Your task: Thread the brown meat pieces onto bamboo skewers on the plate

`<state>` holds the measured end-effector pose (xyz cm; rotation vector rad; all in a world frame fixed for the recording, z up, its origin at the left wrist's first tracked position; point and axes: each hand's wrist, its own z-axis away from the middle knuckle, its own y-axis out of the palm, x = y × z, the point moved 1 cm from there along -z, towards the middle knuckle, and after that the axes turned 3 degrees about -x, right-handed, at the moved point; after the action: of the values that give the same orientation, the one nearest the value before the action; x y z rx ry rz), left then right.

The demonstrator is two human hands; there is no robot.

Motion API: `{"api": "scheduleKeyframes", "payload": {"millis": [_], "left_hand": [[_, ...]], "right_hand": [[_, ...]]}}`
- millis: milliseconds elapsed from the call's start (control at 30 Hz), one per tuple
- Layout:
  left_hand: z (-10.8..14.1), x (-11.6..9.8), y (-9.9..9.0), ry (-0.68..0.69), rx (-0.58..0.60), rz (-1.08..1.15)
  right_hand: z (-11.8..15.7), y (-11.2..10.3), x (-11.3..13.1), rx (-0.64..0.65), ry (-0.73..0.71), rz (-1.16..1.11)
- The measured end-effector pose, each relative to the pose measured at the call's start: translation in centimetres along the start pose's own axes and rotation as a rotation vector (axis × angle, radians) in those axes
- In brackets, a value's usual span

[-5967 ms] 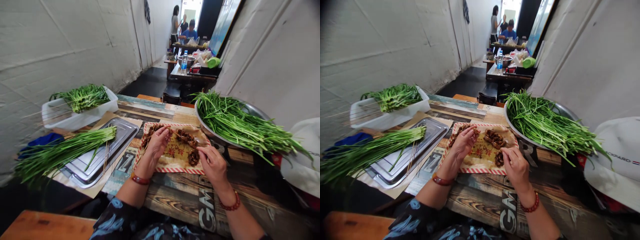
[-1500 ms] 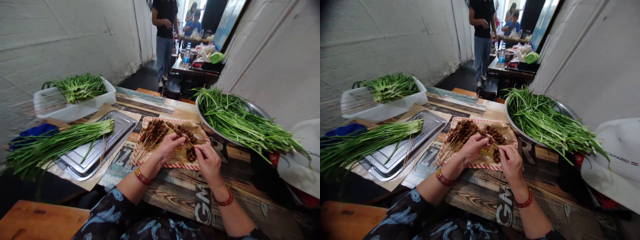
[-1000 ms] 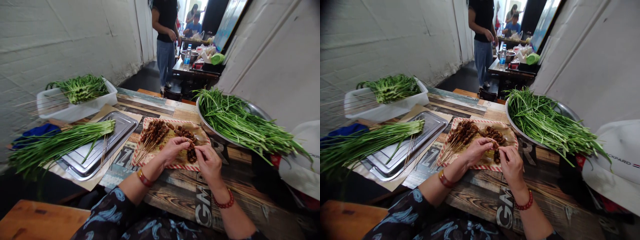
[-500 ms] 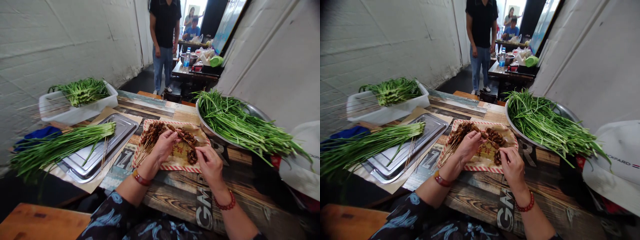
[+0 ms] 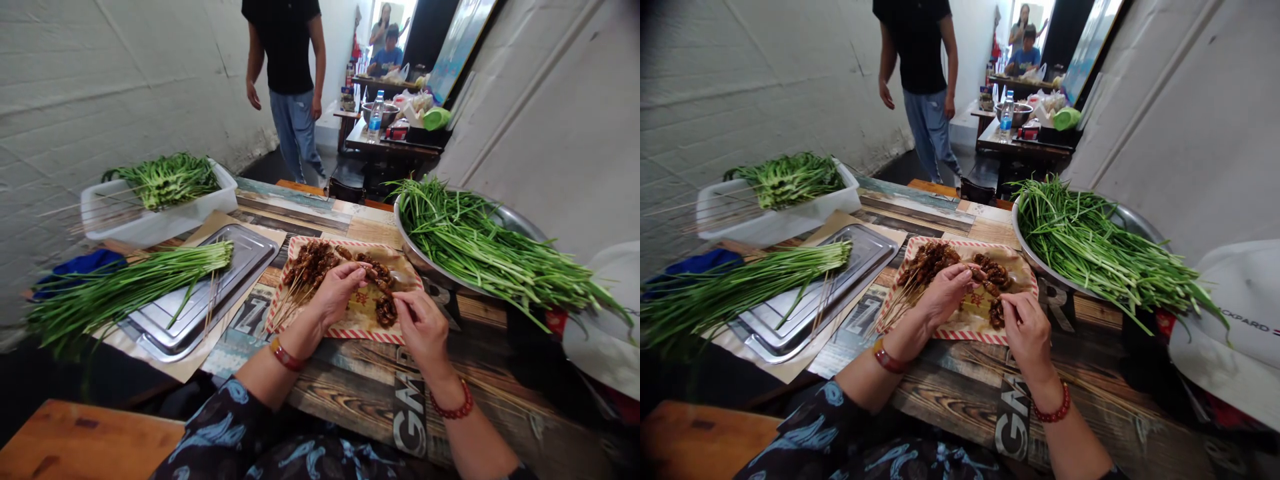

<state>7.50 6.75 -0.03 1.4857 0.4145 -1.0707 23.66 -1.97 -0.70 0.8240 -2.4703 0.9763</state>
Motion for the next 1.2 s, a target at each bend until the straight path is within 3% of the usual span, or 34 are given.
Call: {"api": "scheduleKeyframes", "payload": {"millis": [100, 333, 733, 1200], "left_hand": [[-0.2, -0.6, -0.4, 0.017, 0.009, 0.040], [-1.0, -2.3, -1.9, 0.151, -0.114, 0.113], [-0.9, -2.1, -1.8, 0.219, -0.173, 0.054], [-0.8, -1.9, -1.5, 0.201, -0.118, 0.051]], "right_hand": [[-0.1, -0.1, 0.0, -0.013, -0.003, 0.004], [0.0, -0.1, -0.2, -0.014, -0.008, 0.028], [0.5, -0.4, -0.5, 0.051, -0.015, 0.130], [0.4, -0.1, -0.1, 0.038, 0.004, 0.087]]}}
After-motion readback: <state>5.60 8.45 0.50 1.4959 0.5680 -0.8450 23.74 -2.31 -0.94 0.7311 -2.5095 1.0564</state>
